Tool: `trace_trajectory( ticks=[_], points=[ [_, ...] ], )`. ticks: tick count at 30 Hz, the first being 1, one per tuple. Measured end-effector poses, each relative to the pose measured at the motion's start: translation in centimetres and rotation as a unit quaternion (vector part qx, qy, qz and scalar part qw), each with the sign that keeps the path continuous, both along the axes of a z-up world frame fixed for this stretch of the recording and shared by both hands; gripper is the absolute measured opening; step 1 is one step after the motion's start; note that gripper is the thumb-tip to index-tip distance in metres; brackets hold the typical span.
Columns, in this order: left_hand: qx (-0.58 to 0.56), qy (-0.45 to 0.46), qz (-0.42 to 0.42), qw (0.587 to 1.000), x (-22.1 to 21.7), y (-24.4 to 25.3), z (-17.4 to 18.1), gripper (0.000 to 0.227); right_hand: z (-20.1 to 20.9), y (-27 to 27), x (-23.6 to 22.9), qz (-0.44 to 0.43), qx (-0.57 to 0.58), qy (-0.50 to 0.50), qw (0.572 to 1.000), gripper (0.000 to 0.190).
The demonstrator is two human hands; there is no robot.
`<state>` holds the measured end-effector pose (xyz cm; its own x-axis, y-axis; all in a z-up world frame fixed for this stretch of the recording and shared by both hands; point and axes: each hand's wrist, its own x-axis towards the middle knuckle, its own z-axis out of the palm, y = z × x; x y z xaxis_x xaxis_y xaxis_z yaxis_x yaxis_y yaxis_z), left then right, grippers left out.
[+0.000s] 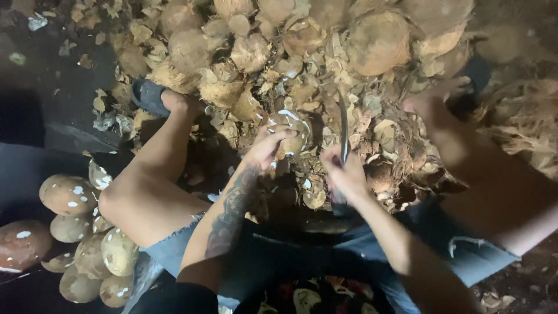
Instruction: Extracting white coconut meat from the brown shells using a knife and placing the meat into a container.
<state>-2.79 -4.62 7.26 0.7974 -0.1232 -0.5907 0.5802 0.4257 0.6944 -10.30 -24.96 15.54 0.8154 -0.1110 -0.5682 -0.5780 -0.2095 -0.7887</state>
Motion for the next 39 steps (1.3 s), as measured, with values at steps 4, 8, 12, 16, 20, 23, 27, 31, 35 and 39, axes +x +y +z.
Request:
trace_trajectory(
  ticks=[4,8,12,16,20,23,27,31,35,39],
  points=[
    [0.000,-0.018,-0.036,0.999,-0.3,-1.8,4.0,0.036,-1.9,-0.4,2.8,0.008,-0.047,-0.017,0.999,0.070],
    [-0.039,-0.021,-0.037,0.998,-0.3,-1.7,0.4,0.055,-4.8,-1.4,2.9,-0.046,0.093,-0.094,0.990,0.037],
    [-0.093,-0.053,-0.037,0.994,-1.0,-2.5,1.1,0.047,-6.0,-1.9,2.6,-0.072,0.117,-0.118,0.984,0.056],
    [-0.135,-0.105,-0.059,0.984,-1.9,-3.2,-0.3,0.049,-7.9,-3.1,2.0,0.012,-0.033,-0.193,0.981,0.038],
    [-0.127,-0.139,-0.068,0.980,-2.5,-2.9,-1.8,0.054,-10.0,-3.2,1.2,0.122,-0.310,-0.264,0.905,0.026],
    [-0.137,-0.132,-0.063,0.980,-3.1,-2.5,-4.3,0.052,-8.9,-2.3,0.7,0.111,-0.281,-0.294,0.907,0.024],
    [-0.219,-0.171,-0.090,0.956,-1.9,-1.1,4.1,0.070,-6.5,-3.2,2.0,0.036,-0.170,-0.233,0.957,0.041],
    [-0.042,-0.221,-0.111,0.968,-0.3,0.8,3.9,0.056,-4.1,-4.7,3.2,-0.064,-0.078,-0.138,0.985,0.041],
    [0.243,-0.504,-0.155,0.814,1.5,0.0,3.5,0.034,-5.4,-5.5,3.9,-0.200,0.037,-0.142,0.969,0.031],
    [0.648,-0.296,-0.411,0.569,2.2,-3.5,-0.5,0.031,-3.0,-4.6,4.2,-0.263,0.077,-0.105,0.956,0.024]
  ],
)
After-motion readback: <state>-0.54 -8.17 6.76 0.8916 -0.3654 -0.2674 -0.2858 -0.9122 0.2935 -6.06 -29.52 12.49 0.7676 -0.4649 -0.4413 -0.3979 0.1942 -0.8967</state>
